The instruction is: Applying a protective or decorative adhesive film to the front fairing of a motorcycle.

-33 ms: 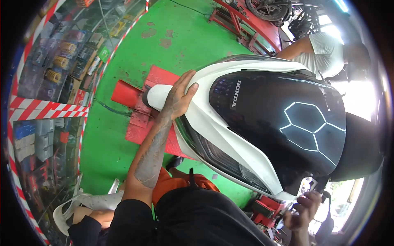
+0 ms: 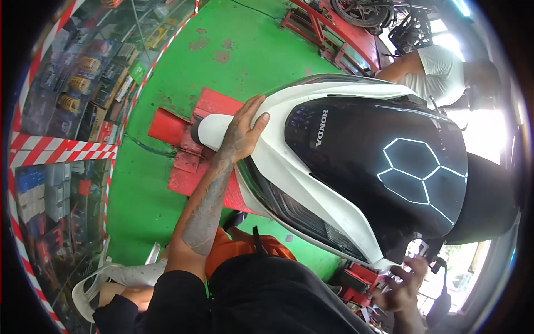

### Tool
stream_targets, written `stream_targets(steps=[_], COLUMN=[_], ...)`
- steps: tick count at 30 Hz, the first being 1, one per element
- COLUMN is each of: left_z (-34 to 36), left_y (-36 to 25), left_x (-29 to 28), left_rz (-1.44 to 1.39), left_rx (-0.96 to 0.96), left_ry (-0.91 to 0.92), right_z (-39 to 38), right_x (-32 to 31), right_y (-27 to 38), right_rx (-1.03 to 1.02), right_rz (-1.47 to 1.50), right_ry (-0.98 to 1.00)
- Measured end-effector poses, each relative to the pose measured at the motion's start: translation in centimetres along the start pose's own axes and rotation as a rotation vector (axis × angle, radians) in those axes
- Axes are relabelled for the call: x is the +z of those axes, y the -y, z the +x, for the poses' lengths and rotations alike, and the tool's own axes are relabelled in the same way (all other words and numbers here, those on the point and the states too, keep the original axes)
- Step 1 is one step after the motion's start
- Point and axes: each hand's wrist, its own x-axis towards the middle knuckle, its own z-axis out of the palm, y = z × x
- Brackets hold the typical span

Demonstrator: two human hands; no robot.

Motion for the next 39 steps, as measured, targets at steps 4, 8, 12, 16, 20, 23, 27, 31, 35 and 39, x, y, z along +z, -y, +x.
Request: stream_targets(steps=[4, 8, 12, 16, 20, 23, 27, 31, 35, 39], left_z=[0.3, 0.5, 0.7, 0.2, 1.2, 2.2, 2.8, 3.6, 4.8, 5.7], left_y=[0.5, 0.9, 1.1, 1.8, 1.7, 1.8, 0.6, -1.3, -1.7, -0.4], left_x=[0.2, 1.0, 0.7, -0.2, -0.4, -0.6, -2.1, -2.4, -1.5, -0.4], left_rz=[0.035, 0.013, -0.065, -0.030, -0.285, -0.387, -0.049, 0.355, 0.426, 0.374], left_rx=[0.061, 0.091, 0.095, 0.093, -0.119, -0.170, -0.295, -0.309, -0.393, -0.377], left_ry=[-0.012, -0.052, -0.169, -0.310, -0.265, -0.246, -0.196, -0.033, -0.081, -0.010], right_z=[10.9, 21.7, 23.5, 21.5, 19.1, 23.7, 23.5, 22.4, 20.3, 24.7], right_x=[3.9, 11.8, 14.3, 10.1, 8.6, 12.1, 13.5, 10.6, 8.2, 12.5], right_y=[0.7, 1.8, 2.7, 3.1, 1.0, 2.6, 2.5, 2.1, 1.2, 2.0], right_rx=[-0.639, -0.559, -0.555, -0.603, -0.584, -0.515, -0.502, -0.532, -0.574, -0.541], right_rz=[-0.064, 0.042, 0.158, 0.105, 0.044, 0.008, 0.038, 0.051, 0.059, -0.002], right_ry=[0.019, 0.531, 0.536, 0.512, 0.537, 0.596, 0.569, 0.513, 0.481, 0.476])
